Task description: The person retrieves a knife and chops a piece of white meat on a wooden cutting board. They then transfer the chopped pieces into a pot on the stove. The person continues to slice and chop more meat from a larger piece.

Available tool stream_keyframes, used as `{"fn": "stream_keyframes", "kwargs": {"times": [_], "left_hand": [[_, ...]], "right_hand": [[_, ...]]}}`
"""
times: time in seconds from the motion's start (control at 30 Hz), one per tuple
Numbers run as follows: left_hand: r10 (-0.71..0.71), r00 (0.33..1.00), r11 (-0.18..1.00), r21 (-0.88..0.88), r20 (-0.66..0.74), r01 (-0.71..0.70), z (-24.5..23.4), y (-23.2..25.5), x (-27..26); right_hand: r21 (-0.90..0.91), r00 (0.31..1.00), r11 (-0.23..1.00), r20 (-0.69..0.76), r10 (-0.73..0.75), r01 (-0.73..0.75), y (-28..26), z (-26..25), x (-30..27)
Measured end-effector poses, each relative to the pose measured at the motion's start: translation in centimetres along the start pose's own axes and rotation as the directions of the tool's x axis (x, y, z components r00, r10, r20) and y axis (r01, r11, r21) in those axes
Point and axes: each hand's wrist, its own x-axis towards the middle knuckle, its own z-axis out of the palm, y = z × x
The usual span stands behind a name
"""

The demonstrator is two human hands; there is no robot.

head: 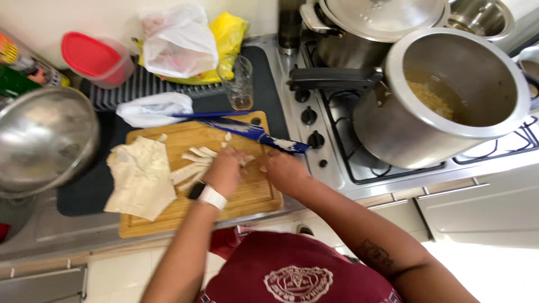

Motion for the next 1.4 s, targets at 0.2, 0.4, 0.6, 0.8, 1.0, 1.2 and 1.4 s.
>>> {"fn": "stream_keyframes", "kwargs": {"times": [0.2,0.4,0.6,0.8,1.0,1.2,1.4], "left_hand": [[0.010,0.999,0.997,0.071,0.052,-0.013,5.3,-3.5,-0.3],[0.111,0.983,0.976,0.205,-0.147,-0.080,3.1,-3.6,1.0],[-0.106,0.994,0.991,0.087,0.027,0.103,1.9,-5.0,4.5],[-0.090,0.994,0.995,0.038,0.069,0.088,4.7,-7.3,6.9],[-0.102,0.994,0.995,-0.001,0.044,0.102,4.1,-7.5,6.3],[-0.290,0.956,0.889,-0.381,-0.035,0.256,3.8,-5.5,5.3],[-0.023,0.905,0.885,-0.431,-0.424,-0.179,-11.2,8.6,6.0]], "right_hand": [[0.209,0.993,0.976,-0.093,0.078,-0.057,-0.5,2.5,3.1],[0.183,0.994,0.979,-0.045,0.103,-0.093,-2.8,2.6,4.9],[0.376,0.982,0.907,0.061,0.179,-0.189,-2.5,1.8,6.8],[0.315,0.983,0.934,-0.008,0.182,-0.170,-2.2,3.6,9.4],[0.464,0.982,0.869,0.010,0.187,-0.171,-1.4,2.5,8.7],[0.827,0.955,0.492,0.174,0.240,-0.274,-0.7,0.0,7.1],[0.725,0.884,0.687,-0.349,0.311,0.045,4.1,-12.9,1.3]]}}
